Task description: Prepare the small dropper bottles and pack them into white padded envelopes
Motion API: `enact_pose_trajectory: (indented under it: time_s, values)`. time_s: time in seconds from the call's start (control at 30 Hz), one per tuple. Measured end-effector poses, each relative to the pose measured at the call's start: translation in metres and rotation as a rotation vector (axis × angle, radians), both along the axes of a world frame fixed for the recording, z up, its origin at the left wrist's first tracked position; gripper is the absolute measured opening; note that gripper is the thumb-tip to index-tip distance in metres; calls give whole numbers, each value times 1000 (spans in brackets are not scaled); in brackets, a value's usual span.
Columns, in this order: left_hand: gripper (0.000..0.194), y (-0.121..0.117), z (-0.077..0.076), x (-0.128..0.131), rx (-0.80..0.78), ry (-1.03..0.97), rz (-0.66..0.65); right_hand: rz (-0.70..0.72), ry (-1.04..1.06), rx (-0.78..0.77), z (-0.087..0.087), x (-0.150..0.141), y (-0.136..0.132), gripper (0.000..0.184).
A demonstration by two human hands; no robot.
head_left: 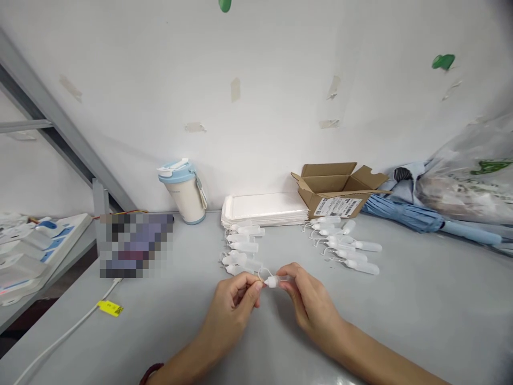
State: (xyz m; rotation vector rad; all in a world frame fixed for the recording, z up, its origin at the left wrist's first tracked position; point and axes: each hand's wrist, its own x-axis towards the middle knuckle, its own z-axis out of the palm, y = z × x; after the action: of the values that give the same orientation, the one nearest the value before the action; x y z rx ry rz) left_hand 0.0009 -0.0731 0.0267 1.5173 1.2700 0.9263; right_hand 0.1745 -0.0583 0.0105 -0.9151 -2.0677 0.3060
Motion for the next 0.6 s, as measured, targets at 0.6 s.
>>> enact_pose_trajectory:
  time_s: [0.6]
  values:
    - [26,44,3,-50,381,358,246,-650,-600,54,6,105,99,33]
